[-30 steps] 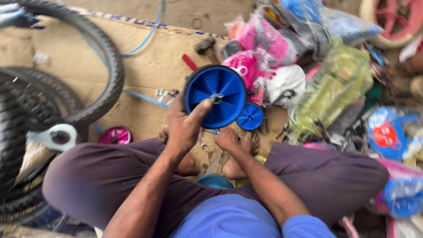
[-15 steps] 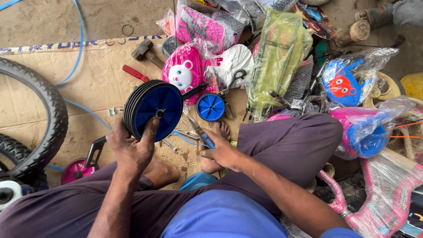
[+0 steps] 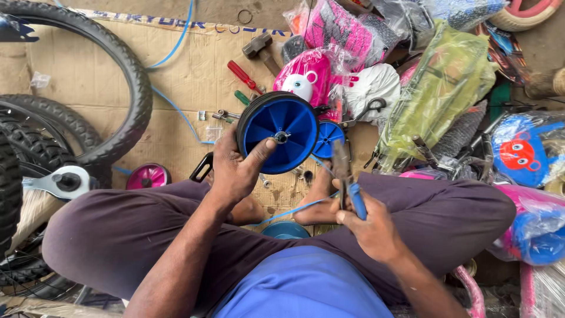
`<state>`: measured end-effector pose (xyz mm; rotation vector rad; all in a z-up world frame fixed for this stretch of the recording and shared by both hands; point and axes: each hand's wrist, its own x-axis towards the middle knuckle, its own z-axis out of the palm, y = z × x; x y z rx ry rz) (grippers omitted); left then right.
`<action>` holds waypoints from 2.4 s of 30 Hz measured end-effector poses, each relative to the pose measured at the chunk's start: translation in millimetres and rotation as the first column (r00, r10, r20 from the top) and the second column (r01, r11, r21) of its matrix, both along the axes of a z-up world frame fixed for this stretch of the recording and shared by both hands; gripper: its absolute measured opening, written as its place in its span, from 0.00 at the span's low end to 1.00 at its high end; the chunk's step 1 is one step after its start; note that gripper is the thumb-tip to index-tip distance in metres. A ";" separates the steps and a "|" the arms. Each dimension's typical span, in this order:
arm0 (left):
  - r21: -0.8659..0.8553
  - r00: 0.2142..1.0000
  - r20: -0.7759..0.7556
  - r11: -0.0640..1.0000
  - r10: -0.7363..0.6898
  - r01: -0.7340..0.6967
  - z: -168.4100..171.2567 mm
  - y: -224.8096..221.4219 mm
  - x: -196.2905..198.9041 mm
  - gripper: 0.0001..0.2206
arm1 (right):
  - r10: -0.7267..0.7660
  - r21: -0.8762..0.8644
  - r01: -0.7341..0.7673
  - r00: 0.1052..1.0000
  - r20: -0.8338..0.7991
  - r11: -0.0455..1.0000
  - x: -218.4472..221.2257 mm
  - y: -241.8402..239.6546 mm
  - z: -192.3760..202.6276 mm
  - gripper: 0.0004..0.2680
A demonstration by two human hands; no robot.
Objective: The person attaches a support bracket to a small bicycle wheel using pliers and a screwdriver, then fits a rubber tire onto the wheel by hand and using the pliers to pull it over the rim.
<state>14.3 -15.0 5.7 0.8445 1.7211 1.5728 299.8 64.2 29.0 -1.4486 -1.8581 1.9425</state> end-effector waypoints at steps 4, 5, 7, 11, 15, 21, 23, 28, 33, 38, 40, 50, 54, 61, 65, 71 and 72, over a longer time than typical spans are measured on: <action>0.072 0.998 -0.015 0.996 -0.056 0.057 6.9 -1.6 2.8 0.24 | 0.225 0.133 -0.247 0.961 0.160 0.960 -18.0 8.0 42.6 0.26; 0.049 0.997 -0.007 0.996 -0.074 0.074 7.5 -1.5 2.6 0.24 | 0.218 0.138 -0.240 0.963 0.159 0.961 -23.2 10.2 47.6 0.26; 0.016 0.996 0.007 0.996 -0.084 0.084 7.1 -5.1 2.6 0.24 | 0.257 0.095 -0.279 0.946 0.199 0.955 -30.5 11.1 53.8 0.28; -0.026 0.983 -0.173 0.998 -0.060 0.056 6.6 -7.7 4.1 0.22 | 0.263 0.069 -0.285 0.938 0.225 0.956 -36.0 9.7 59.8 0.29; 0.126 0.892 -0.452 0.990 0.005 0.058 9.4 -4.7 5.5 0.21 | 0.284 0.062 -0.307 0.927 0.243 0.950 -36.7 11.5 63.1 0.28; 0.187 0.857 -0.515 0.978 0.020 0.089 12.0 -3.0 5.8 0.20 | 0.292 0.042 -0.334 0.874 0.387 0.942 -44.1 18.2 71.0 0.28; 0.192 0.840 -0.543 0.976 0.016 0.105 13.2 -3.1 4.1 0.20 | 0.300 0.041 -0.342 0.871 0.390 0.939 -45.7 18.7 72.7 0.29; 0.178 0.789 -0.615 0.976 0.013 0.122 18.4 -0.9 2.4 0.21 | 0.329 0.043 -0.372 0.866 0.377 0.927 -49.0 22.0 74.4 0.27; 0.172 0.804 -0.595 0.977 -0.003 0.130 18.3 -0.7 3.5 0.20 | 0.349 0.027 -0.396 0.838 0.419 0.918 -51.0 24.3 74.6 0.27; 0.174 0.790 -0.614 0.976 0.004 0.130 19.7 0.7 3.0 0.20 | 0.361 0.047 -0.423 0.821 0.442 0.905 -49.8 25.4 72.1 0.27; 0.181 0.782 -0.624 0.975 0.014 0.127 20.9 1.1 2.2 0.21 | 0.359 0.065 -0.429 0.820 0.446 0.901 -46.8 25.7 68.9 0.27; 0.011 0.708 -0.700 0.990 -0.092 0.141 9.8 3.6 15.8 0.20 | 0.344 0.774 -0.589 0.794 0.501 0.233 -33.2 60.3 42.4 0.25; -0.055 0.737 -0.675 0.998 -0.040 0.003 -1.9 9.6 18.9 0.14 | 0.297 0.758 -0.611 0.698 0.652 -0.229 -53.5 85.8 55.7 0.21; -0.308 0.982 -0.185 0.948 0.020 -0.078 5.0 8.9 -5.8 0.16 | 0.307 0.888 -0.417 0.885 0.348 0.194 -59.1 72.0 36.4 0.22; 0.040 0.964 0.265 0.999 0.003 -0.014 8.5 8.5 -16.6 0.21 | 0.380 0.003 -0.380 0.924 0.048 0.925 -21.3 63.5 49.4 0.11; -0.038 0.973 0.194 0.990 -0.127 0.136 15.8 7.5 -14.7 0.24 | 0.419 -0.473 -0.500 0.866 -0.273 0.725 -15.9 66.3 61.8 0.20; -0.053 0.970 0.191 0.985 -0.153 0.165 18.8 5.9 -15.8 0.25 | 0.419 -0.468 -0.501 0.865 -0.275 0.728 -19.2 70.2 63.1 0.20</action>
